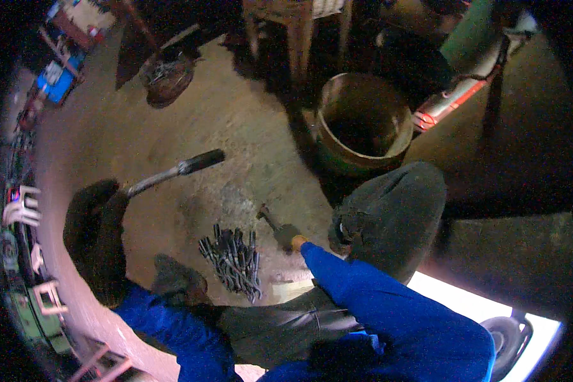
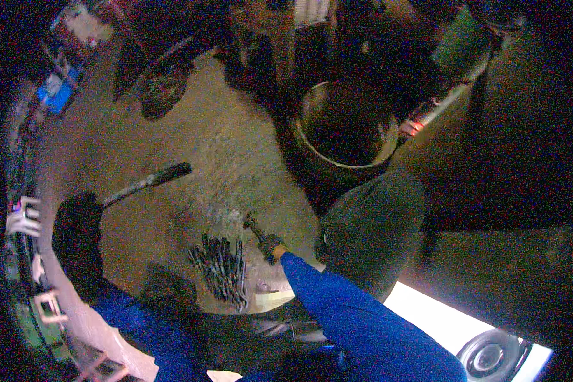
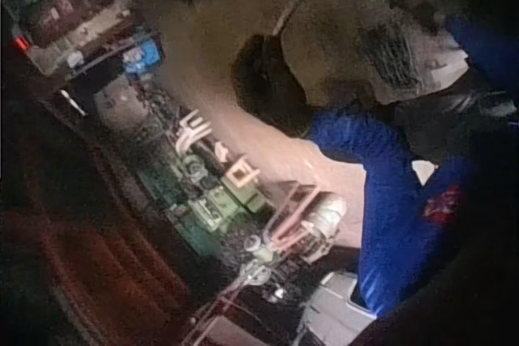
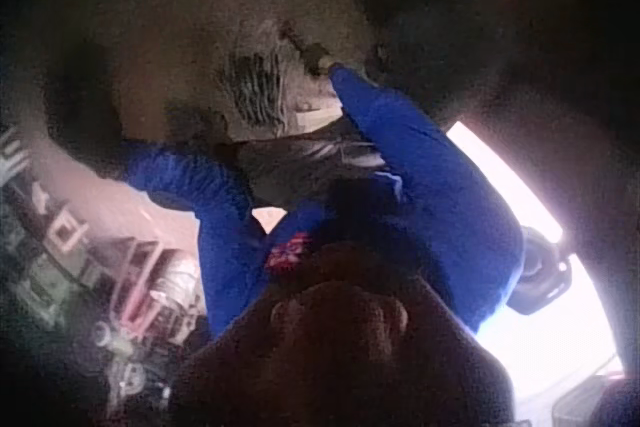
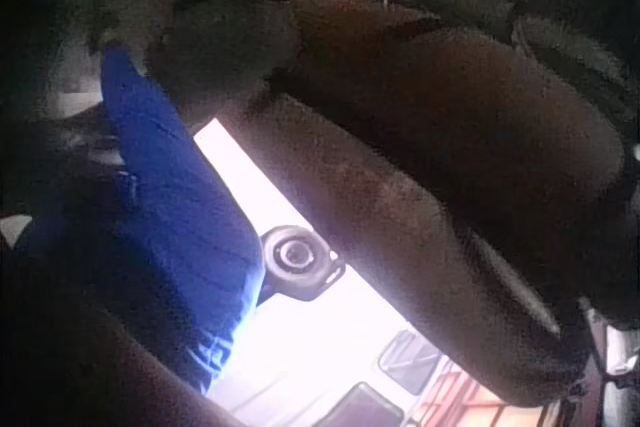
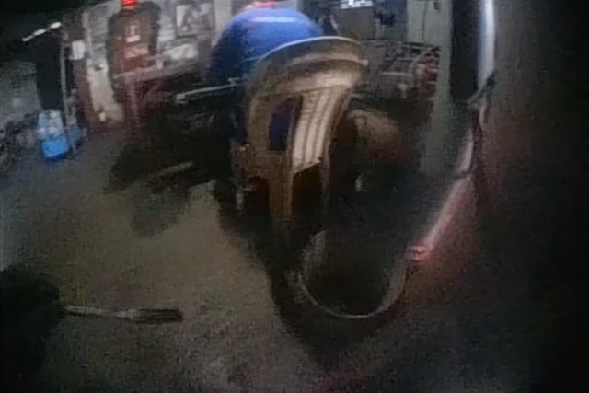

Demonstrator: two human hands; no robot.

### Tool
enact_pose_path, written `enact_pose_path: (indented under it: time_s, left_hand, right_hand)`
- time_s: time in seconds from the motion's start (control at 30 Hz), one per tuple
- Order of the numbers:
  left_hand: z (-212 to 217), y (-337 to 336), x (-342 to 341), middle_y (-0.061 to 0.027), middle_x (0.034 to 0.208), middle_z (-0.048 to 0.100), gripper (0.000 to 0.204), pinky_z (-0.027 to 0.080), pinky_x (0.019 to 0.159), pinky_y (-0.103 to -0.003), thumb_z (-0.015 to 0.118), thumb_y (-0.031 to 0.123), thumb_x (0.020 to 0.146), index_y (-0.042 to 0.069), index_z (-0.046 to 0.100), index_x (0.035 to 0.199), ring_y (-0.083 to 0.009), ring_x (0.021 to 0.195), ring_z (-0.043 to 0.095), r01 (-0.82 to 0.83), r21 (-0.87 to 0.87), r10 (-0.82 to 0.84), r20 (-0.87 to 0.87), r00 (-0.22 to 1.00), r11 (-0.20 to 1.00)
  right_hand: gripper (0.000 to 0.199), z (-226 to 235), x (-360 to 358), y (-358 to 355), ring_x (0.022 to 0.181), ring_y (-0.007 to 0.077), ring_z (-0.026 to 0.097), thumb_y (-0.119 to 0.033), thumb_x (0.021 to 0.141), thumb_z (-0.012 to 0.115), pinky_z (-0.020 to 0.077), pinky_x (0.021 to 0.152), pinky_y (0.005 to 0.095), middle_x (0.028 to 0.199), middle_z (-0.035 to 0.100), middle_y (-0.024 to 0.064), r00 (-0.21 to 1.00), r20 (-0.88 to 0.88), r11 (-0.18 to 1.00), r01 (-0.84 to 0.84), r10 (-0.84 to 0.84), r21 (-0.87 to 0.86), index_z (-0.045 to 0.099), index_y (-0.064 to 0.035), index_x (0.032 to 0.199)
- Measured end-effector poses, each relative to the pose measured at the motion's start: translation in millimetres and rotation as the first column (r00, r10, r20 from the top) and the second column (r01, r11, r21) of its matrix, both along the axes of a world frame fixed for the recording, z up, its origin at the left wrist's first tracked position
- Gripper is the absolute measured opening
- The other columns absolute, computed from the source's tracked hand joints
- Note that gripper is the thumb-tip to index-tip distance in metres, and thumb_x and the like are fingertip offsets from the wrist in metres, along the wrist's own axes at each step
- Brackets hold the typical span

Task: The person sits on the floor and repeatedly grinds metal rods using a handheld grinder, producing sparks. The person occasionally dips the grinder into a bucket of water to cool it. The person handles multiple metal rods one at a time.

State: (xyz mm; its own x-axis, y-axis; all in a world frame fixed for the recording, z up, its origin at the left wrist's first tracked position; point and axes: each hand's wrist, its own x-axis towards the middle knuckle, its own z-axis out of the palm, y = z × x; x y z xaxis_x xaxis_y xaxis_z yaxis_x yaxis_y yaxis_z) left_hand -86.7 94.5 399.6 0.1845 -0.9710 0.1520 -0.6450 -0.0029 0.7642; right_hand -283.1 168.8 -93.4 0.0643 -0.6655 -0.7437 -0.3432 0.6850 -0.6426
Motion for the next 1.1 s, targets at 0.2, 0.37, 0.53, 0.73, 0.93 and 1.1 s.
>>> enact_pose_path:
  time_s: [0.2,0.37,0.53,0.73,0.93,1.1]
  left_hand:
    - [-19,9,3,-0.0011,0.087,0.064,0.019,0.042,0.062,-0.022,0.069,0.011,0.086,0.006,0.066,0.105,-0.0092,0.069,0.051,0.048,-0.17,-0.028,0.118,0.993,0.984]
    - [-34,9,-6,-0.0017,0.088,0.065,0.018,0.043,0.061,-0.023,0.069,0.01,0.086,0.005,0.067,0.104,-0.0093,0.069,0.052,0.082,-0.182,-0.053,0.158,0.986,0.98]
    - [-29,9,-28,-0.0029,0.09,0.065,0.017,0.044,0.062,-0.023,0.069,0.009,0.085,0.004,0.067,0.102,-0.0096,0.071,0.053,0.06,-0.137,-0.038,0.16,0.986,0.989]
    - [-89,-35,-74,-0.0059,0.094,0.067,0.018,0.049,0.076,-0.029,0.07,0.01,0.085,0.003,0.067,0.102,-0.0146,0.084,0.06,0.341,-0.27,-0.261,0.292,0.92,0.901]
    - [-144,-32,-152,-0.0129,0.092,0.067,0.015,0.051,0.079,-0.033,0.069,0.01,0.086,0.0,0.068,0.098,-0.0223,0.086,0.064,0.477,-0.317,-0.353,0.376,0.857,0.82]
    - [-180,-23,-194,-0.0156,0.088,0.067,0.017,0.052,0.071,-0.036,0.072,0.009,0.083,0.002,0.068,0.098,-0.0289,0.08,0.065,0.539,-0.3,-0.473,0.268,0.839,0.787]
  right_hand:
    - [0.035,-26,4,10,0.048,0.0284,0.062,-0.033,0.084,0.061,0.0493,0.048,0.0438,0.06,0.061,0.0151,0.993,0.087,0.993,0.085,-0.078,-0.082,0.064,-0.0005,0.074]
    - [0.028,-27,12,8,0.048,0.0288,0.06,-0.027,0.082,0.06,0.0483,0.042,0.0432,0.058,0.056,0.0132,0.973,0.167,0.987,0.162,-0.162,0.016,0.058,-0.0019,0.07]
    - [0.028,-16,31,8,0.048,0.0286,0.058,-0.027,0.083,0.063,0.0465,0.041,0.0428,0.06,0.053,0.0143,0.953,0.289,0.996,0.093,-0.087,-0.006,0.057,-0.0039,0.069]
    - [0.041,-47,19,20,0.045,0.0251,0.05,-0.036,0.088,0.061,0.0387,0.038,0.0412,0.055,0.045,0.0105,0.899,0.293,0.942,0.285,-0.326,0.175,0.047,-0.0078,0.062]
    - [0.042,-31,26,15,0.042,0.0262,0.053,-0.038,0.088,0.061,0.0407,0.037,0.0431,0.051,0.048,0.0098,0.796,0.502,0.94,0.255,-0.337,0.227,0.046,-0.0084,0.062]
    - [0.042,-37,12,18,0.04,0.0256,0.052,-0.034,0.089,0.059,0.0409,0.036,0.0422,0.05,0.048,0.0101,0.801,0.556,0.951,0.303,-0.225,-0.052,0.045,-0.006,0.061]
